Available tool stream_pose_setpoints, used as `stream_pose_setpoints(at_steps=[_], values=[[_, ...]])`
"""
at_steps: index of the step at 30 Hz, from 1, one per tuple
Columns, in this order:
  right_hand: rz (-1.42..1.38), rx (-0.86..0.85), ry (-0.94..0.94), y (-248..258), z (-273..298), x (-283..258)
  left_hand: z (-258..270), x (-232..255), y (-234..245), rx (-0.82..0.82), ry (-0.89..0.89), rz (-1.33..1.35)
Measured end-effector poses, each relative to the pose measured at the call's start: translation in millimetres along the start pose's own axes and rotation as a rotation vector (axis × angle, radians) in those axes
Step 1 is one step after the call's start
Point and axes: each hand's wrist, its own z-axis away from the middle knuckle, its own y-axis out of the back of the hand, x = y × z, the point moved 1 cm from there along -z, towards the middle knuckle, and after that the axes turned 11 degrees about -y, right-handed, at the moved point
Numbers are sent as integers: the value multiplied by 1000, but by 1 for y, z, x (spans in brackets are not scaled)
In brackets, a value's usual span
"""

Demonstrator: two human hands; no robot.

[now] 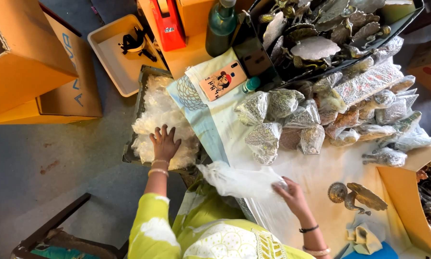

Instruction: Wrapping decorative metal items in bubble wrap and organizing them into boxes.

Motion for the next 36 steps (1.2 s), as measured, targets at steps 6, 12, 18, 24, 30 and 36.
stream_pose_setpoints(at_steps=[6,12,18,24,30,36], values=[[176,349,4,3,-8,74,42,29,28,-334,77,-36],[477,693,280,-39,4,57,23,40,-50,-439,154,-82],[562,697,312,-44,0,60,-28,52,-105,-494,217,-280],[596,694,385,-43,-2,62,-68,58,-146,-485,324,-397],[605,658,348,-41,-3,74,-60,60,-129,-433,297,-357],[584,648,329,-42,1,62,-34,16,-58,-630,202,327]])
